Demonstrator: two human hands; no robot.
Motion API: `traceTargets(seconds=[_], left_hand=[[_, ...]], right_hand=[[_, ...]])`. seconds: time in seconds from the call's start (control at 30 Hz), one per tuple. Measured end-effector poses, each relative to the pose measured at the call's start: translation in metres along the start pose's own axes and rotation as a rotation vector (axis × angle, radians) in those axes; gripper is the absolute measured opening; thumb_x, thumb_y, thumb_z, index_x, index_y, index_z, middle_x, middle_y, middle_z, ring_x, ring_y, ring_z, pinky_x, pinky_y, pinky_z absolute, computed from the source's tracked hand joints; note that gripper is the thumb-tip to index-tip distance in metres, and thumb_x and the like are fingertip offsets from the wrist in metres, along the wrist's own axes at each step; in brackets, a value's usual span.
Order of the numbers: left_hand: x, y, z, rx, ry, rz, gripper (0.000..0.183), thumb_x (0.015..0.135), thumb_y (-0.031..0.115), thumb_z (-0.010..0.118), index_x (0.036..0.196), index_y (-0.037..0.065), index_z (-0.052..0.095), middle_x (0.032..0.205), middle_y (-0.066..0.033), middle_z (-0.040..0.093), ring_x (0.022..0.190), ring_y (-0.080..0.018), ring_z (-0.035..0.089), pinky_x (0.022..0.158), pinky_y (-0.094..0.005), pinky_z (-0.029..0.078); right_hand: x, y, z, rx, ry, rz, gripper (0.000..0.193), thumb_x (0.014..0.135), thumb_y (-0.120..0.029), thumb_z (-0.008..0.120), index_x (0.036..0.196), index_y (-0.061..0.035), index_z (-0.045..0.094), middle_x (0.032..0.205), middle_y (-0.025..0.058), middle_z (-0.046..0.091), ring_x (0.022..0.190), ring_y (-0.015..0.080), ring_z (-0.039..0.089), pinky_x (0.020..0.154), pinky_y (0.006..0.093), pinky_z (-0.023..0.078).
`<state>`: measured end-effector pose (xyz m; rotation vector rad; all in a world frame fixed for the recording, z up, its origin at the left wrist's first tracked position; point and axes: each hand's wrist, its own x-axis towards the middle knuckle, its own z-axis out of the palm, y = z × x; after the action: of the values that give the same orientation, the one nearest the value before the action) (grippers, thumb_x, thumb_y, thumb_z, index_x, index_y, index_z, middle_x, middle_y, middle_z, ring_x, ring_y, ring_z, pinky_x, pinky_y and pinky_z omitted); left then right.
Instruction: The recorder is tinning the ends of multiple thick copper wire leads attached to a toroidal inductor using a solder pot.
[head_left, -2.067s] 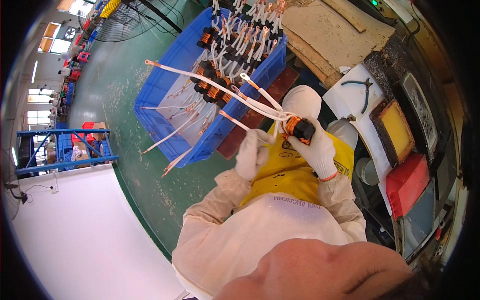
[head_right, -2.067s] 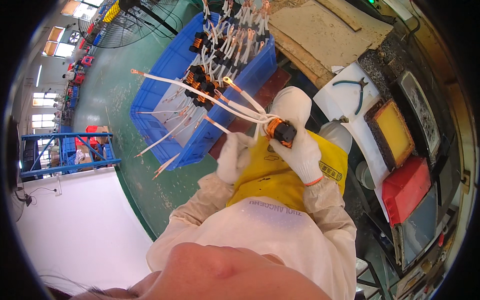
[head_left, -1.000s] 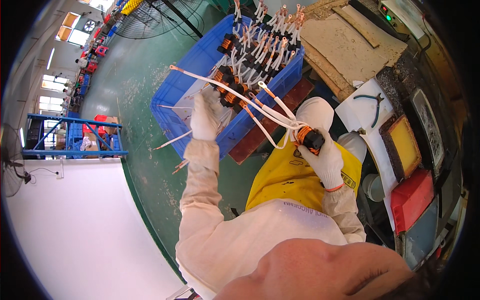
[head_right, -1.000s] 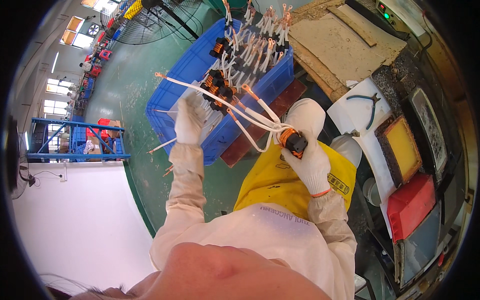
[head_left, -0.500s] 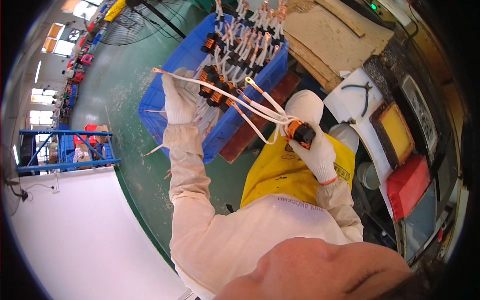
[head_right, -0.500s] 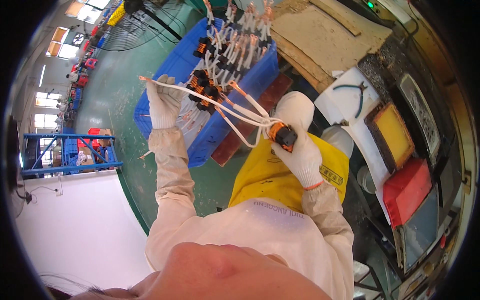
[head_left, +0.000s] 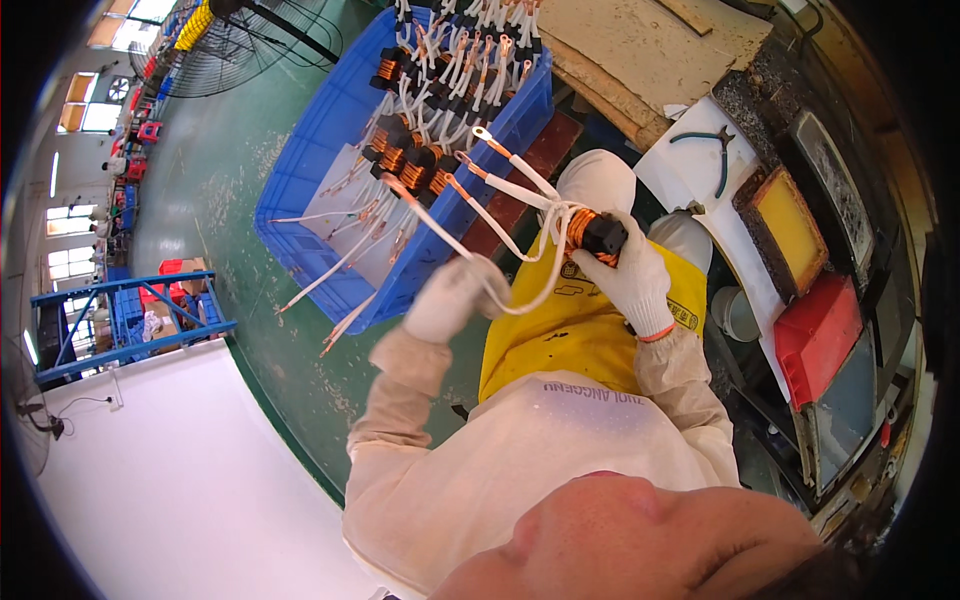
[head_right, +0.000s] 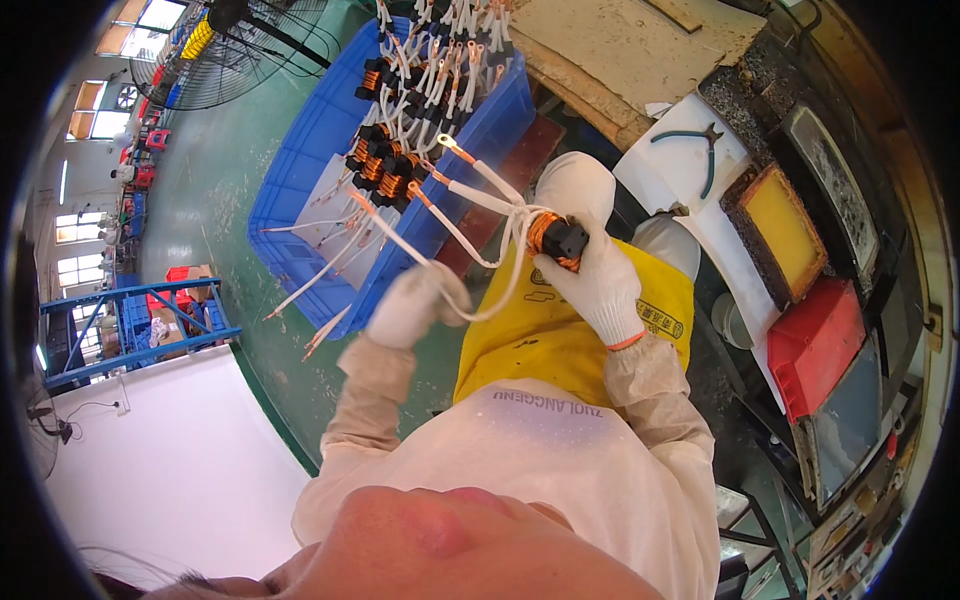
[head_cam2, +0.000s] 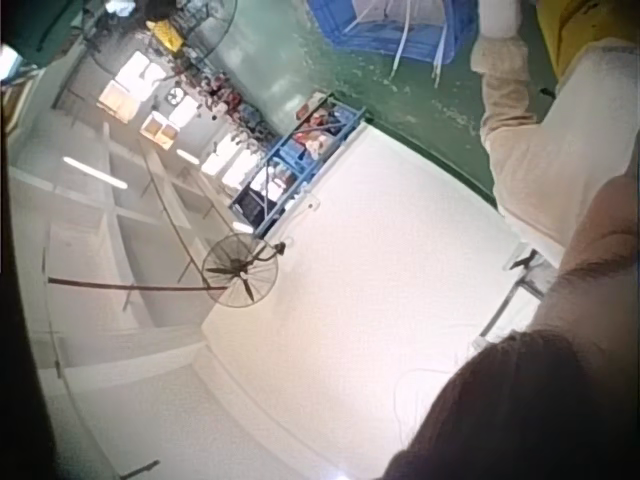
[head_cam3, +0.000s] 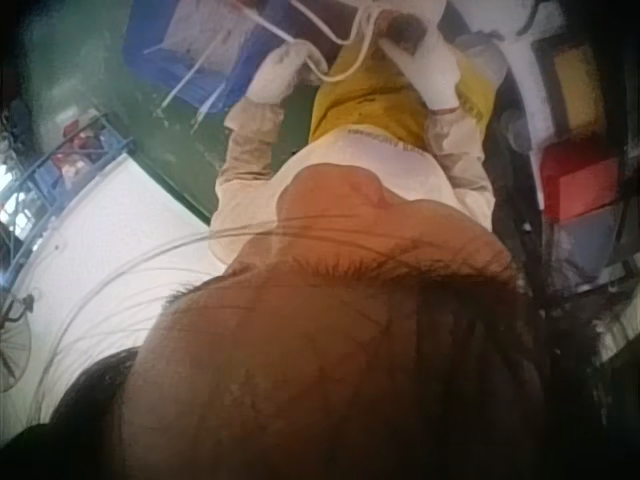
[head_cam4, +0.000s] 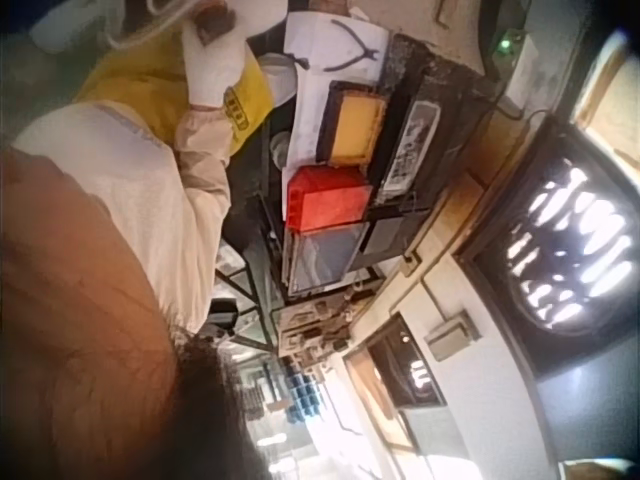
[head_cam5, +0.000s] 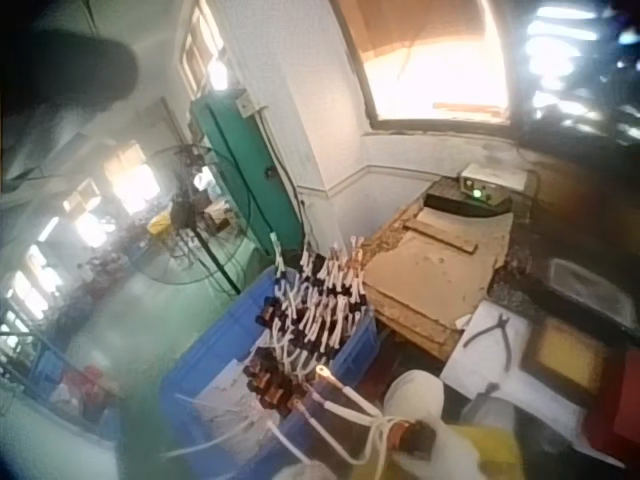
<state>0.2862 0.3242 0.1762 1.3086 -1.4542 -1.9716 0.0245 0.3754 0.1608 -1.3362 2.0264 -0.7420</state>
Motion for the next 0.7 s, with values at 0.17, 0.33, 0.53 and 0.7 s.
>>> traceTargets(seconds=[0.17,0.33,0.53,0.7], left_hand=[[0.016,-0.052,0.068,-0.178,-0.131,-0.002,0.042,0.104,0.036,0.044,0.099,-0.002,0.062,0.085,-0.0108,0.067,0.073,-0.0191,0.066,0.069,-0.0304,0.054],[0.012,-0.052,0.053,-0.137,-0.049,0.014,0.043,0.102,0.039,0.047,0.101,-0.002,0.062,0.080,-0.0100,0.067,0.067,-0.0173,0.064,0.063,-0.0290,0.052],[0.013,-0.021,0.042,-0.193,0.128,-0.135,0.049,0.101,0.044,0.047,0.114,0.000,0.063,0.055,-0.0019,0.055,0.042,-0.0079,0.043,0.040,-0.0218,0.028],[0.023,-0.033,0.038,-0.214,0.230,-0.097,0.044,0.100,0.042,0.047,0.108,0.003,0.066,0.055,-0.0014,0.056,0.041,-0.0078,0.042,0.040,-0.0217,0.028]], right_hand=[[-0.005,-0.007,0.003,-0.009,0.054,-0.081,0.060,0.075,-0.037,0.080,0.122,-0.0097,0.057,0.095,0.0203,0.069,0.086,0.0383,0.068,0.073,0.0428,0.055],[-0.006,0.000,0.004,-0.005,0.070,-0.084,0.061,0.074,-0.038,0.080,0.124,-0.0109,0.056,0.097,0.0198,0.069,0.086,0.0385,0.068,0.073,0.0435,0.055],[-0.009,0.002,0.001,-0.028,0.038,-0.079,0.064,0.073,-0.038,0.080,0.126,-0.0118,0.055,0.100,0.0164,0.070,0.089,0.0347,0.070,0.076,0.0394,0.056],[-0.010,0.023,-0.016,0.262,-0.182,-0.231,0.071,0.075,-0.025,0.078,0.136,-0.0053,0.049,0.117,0.0170,0.065,0.109,0.0268,0.064,0.094,0.0332,0.048]])
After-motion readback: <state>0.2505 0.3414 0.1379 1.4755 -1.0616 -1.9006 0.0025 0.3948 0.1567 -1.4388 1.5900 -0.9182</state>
